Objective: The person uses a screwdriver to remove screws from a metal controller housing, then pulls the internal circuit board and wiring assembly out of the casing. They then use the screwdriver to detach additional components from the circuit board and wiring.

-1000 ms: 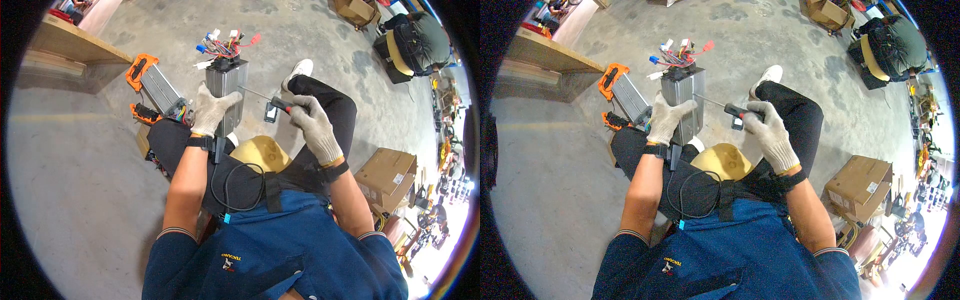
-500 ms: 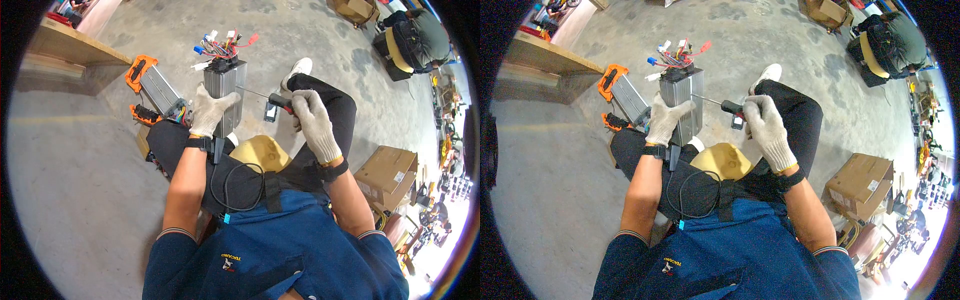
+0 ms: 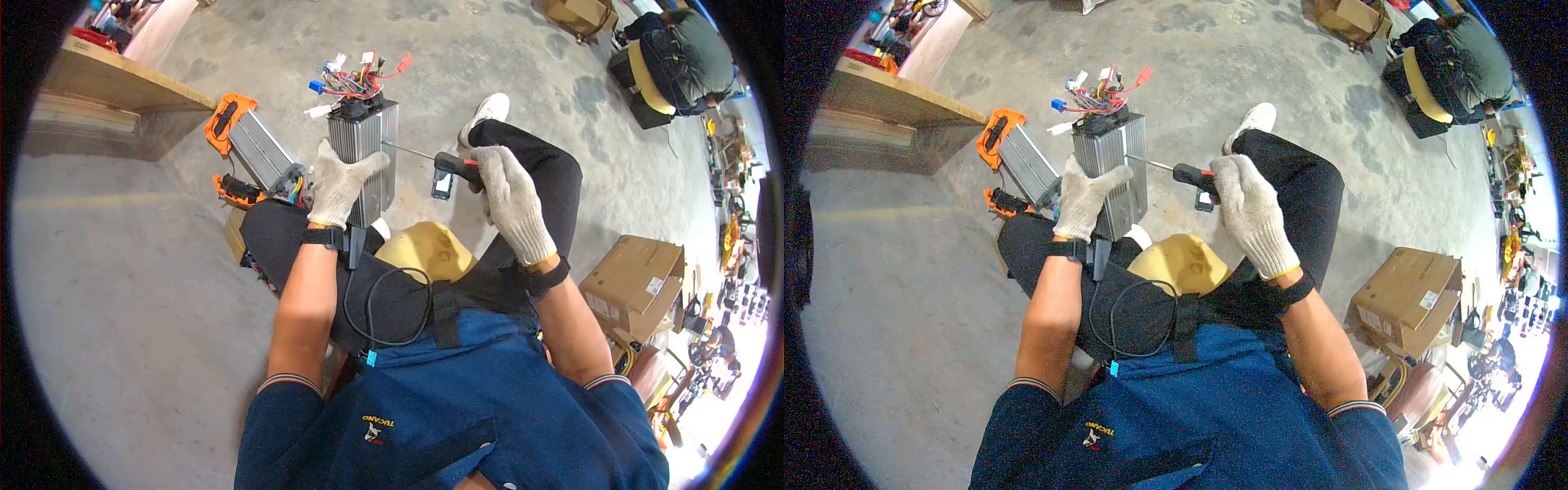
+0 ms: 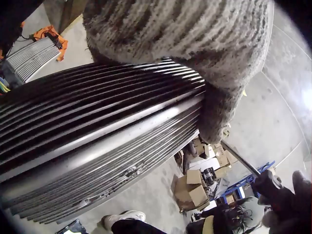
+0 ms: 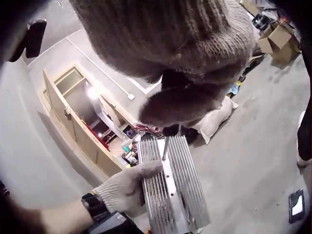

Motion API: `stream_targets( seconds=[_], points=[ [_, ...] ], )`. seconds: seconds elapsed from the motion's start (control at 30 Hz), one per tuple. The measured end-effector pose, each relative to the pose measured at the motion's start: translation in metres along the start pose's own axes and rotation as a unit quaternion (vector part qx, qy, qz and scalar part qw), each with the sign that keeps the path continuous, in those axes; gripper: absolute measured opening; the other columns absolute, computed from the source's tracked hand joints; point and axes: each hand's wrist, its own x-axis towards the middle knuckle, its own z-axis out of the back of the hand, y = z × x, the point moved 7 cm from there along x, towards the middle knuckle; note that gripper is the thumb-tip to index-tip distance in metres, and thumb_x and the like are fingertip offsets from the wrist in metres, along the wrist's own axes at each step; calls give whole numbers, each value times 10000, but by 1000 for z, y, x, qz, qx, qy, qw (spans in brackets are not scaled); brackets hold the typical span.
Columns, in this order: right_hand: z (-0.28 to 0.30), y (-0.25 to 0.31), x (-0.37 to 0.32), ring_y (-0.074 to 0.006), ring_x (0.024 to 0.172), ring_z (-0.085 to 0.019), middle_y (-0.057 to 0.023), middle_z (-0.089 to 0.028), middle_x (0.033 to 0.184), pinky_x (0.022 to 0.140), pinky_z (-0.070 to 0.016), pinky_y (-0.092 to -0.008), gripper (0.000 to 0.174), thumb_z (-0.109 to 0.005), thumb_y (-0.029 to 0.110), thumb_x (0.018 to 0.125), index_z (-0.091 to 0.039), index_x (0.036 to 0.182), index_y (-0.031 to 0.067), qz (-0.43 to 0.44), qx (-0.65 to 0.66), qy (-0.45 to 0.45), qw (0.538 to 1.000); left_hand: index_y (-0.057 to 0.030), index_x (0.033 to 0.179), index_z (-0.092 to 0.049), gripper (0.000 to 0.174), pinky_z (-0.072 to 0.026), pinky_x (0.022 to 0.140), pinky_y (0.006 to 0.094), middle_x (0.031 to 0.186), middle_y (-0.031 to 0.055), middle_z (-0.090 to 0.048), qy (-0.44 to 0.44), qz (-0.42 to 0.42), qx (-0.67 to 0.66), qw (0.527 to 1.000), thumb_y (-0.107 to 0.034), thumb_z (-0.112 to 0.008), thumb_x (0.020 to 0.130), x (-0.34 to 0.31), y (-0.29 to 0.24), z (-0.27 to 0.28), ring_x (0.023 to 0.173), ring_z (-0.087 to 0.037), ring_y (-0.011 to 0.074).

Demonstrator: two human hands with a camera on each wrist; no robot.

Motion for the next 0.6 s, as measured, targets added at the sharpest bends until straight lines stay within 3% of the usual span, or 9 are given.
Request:
stream_targets(
  seconds=[0.1, 0.17, 0.37, 0.4, 0.47, 0.6],
  points=[
    [-1, 10, -2, -135, 691, -662, -89, -715, 943, 669, -559, -317, 259, -675, 176, 1073, -666, 1244, -19, 41, -12, -31, 999, 66, 1260, -643, 698, -610, 904, 381, 1106, 168, -792, -10, 2, 27, 1000, -270, -966, 740, 1, 2, 1, 952, -767, 250],
    [0, 9, -2, -126, 767, -678, -89, -716, 947, 726, -569, -307, 276, -700, 162, 1045, -668, 1255, -13, 129, -22, -50, 990, 59, 1238, -632, 702, -618, 881, 385, 1089, 178, -792, -14, 7, 11, 1000, -257, -981, 717, 2, 3, 0, 935, -773, 256],
    [0, 3, 2, -138, 811, -691, -89, -736, 959, 784, -582, -310, 357, -760, 176, 1001, -664, 1292, -8, 186, -2, -81, 979, 58, 1218, -611, 720, -628, 842, 392, 1060, 186, -794, -16, 6, -9, 1000, -257, -1000, 700, 5, 10, -2, 905, -780, 266],
    [0, 12, -3, -138, 811, -691, -89, -736, 959, 784, -582, -310, 357, -760, 176, 1001, -664, 1292, -8, 186, -2, -81, 979, 60, 1217, -608, 724, -628, 836, 394, 1056, 185, -794, -19, 8, -21, 1000, -259, -1002, 700, 4, 10, -2, 900, -780, 268],
    [-2, 14, -10, -165, 818, -716, -105, -744, 938, 791, -585, -326, 332, -748, 177, 1015, -674, 1279, -10, 10, -5, -57, 998, 60, 1217, -606, 725, -626, 840, 394, 1054, 183, -794, -25, 15, -14, 999, -261, -1000, 700, 4, 11, -2, 902, -778, 266],
    [0, -11, 3, -193, 834, -743, -123, -742, 914, 800, -593, -349, 289, -729, 172, 1031, -688, 1252, -9, 50, -39, -18, 998, 59, 1214, -602, 722, -620, 861, 391, 1058, 181, -793, -25, 16, -7, 1000, -269, -993, 703, 4, 15, -1, 914, -774, 262]
  ],
)
